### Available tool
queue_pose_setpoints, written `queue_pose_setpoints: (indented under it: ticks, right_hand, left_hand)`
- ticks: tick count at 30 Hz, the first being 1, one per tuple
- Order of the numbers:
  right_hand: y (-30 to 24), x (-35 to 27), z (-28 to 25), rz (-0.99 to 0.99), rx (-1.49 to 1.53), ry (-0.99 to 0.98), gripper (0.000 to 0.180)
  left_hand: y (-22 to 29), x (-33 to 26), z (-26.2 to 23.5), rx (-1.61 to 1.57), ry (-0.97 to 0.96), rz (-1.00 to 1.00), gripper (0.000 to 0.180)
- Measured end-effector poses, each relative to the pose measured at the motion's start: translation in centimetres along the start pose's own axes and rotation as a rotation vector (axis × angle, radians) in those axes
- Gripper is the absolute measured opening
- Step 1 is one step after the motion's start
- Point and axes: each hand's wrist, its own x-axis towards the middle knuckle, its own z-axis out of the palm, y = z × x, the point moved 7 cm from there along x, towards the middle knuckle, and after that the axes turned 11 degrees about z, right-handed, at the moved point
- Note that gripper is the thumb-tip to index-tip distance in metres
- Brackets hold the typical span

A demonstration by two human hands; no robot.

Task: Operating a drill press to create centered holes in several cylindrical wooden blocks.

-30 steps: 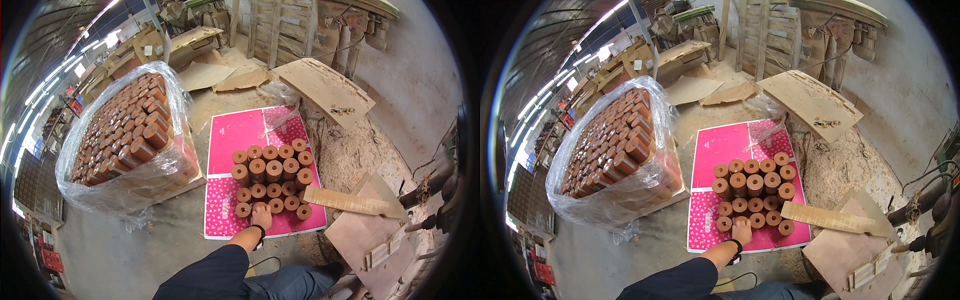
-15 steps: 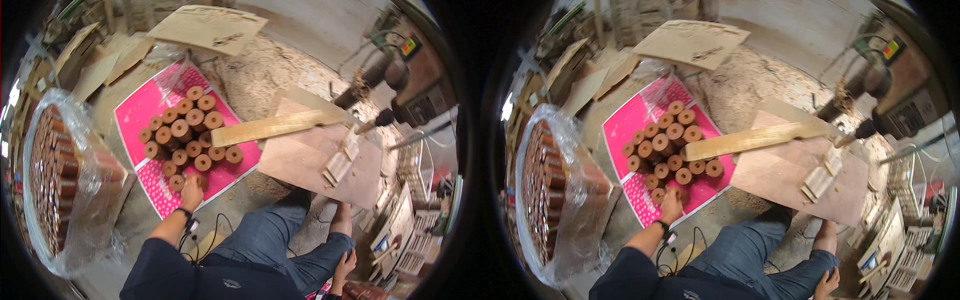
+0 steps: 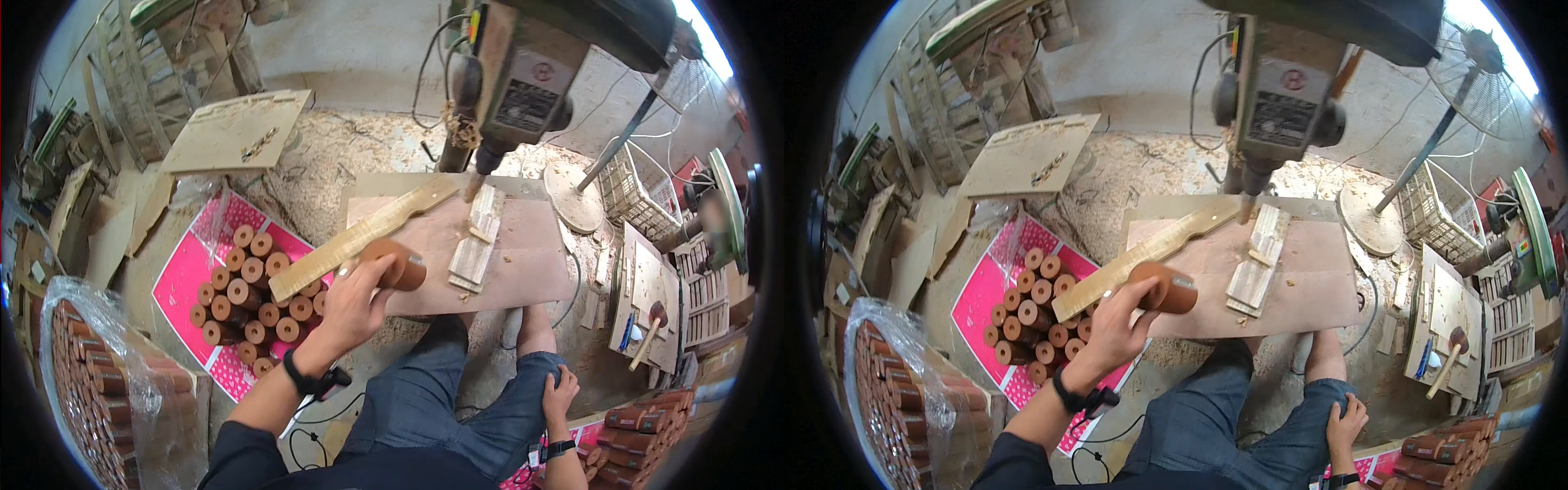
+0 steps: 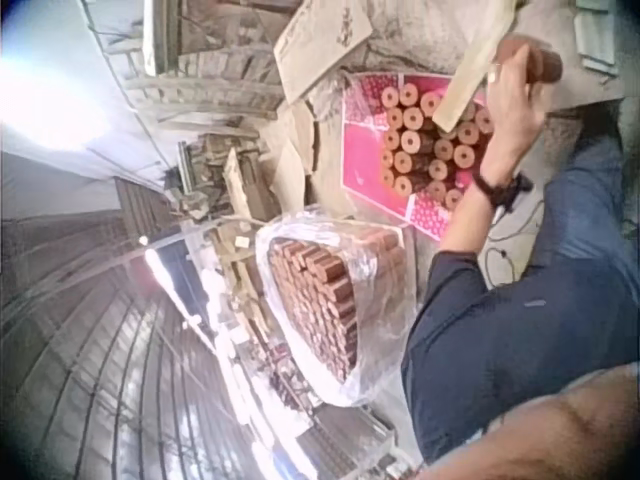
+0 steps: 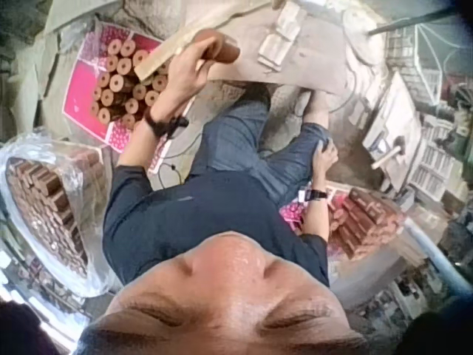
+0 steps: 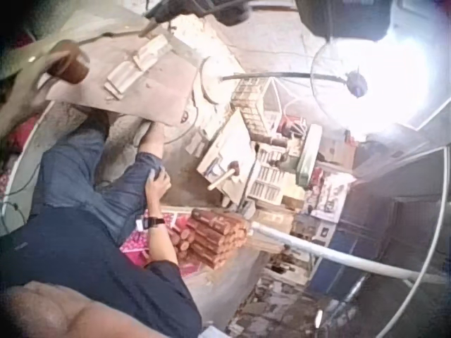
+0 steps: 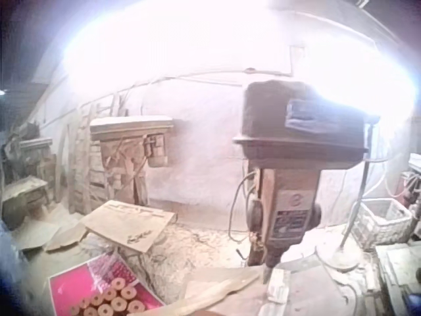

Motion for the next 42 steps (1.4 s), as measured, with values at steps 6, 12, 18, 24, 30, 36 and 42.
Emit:
queue_pose_setpoints:
  ticks: [6, 12, 18, 24, 30, 36, 42]
  right_hand:
    - [1.3, -0.6, -0.2, 0.049, 0.135, 0.053, 0.038]
    - [1.4, 0.2, -0.1, 0.073, 0.176, 0.063, 0.035]
    - [1.3, 0.4, -0.6, 0.082, 0.206, 0.065, 0.033]
    - [1.4, 0.5, -0.5, 0.091, 0.226, 0.077, 0.033]
    - [1.4, 0.5, -0.8, 0.115, 0.229, 0.075, 0.033]
    - [1.2, 0.5, -1.1, 0.117, 0.239, 0.07, 0.033]
    - [1.2, 0.6, -0.9, 0.106, 0.237, 0.08, 0.033]
  left_hand:
    - [-3.5, 6.2, 8.6, 0.072, -0.209, 0.091, 0.047]
    - [-4.4, 5.1, 10.2, 0.031, -0.046, 0.16, 0.052]
    - [-8.7, 2.8, 13.8, -0.246, -0.05, -0.529, 0.09]
    - [-9.3, 6.5, 16.5, -0.378, -0.05, -0.44, 0.082]
    - [-9.1, 7.6, 19.9, -0.808, -0.096, -0.501, 0.076]
    - [-8.7, 8.0, 20.5, -0.923, -0.13, -0.558, 0.082]
    - [-8.5, 7.3, 19.7, -0.828, -0.118, -0.522, 0.084]
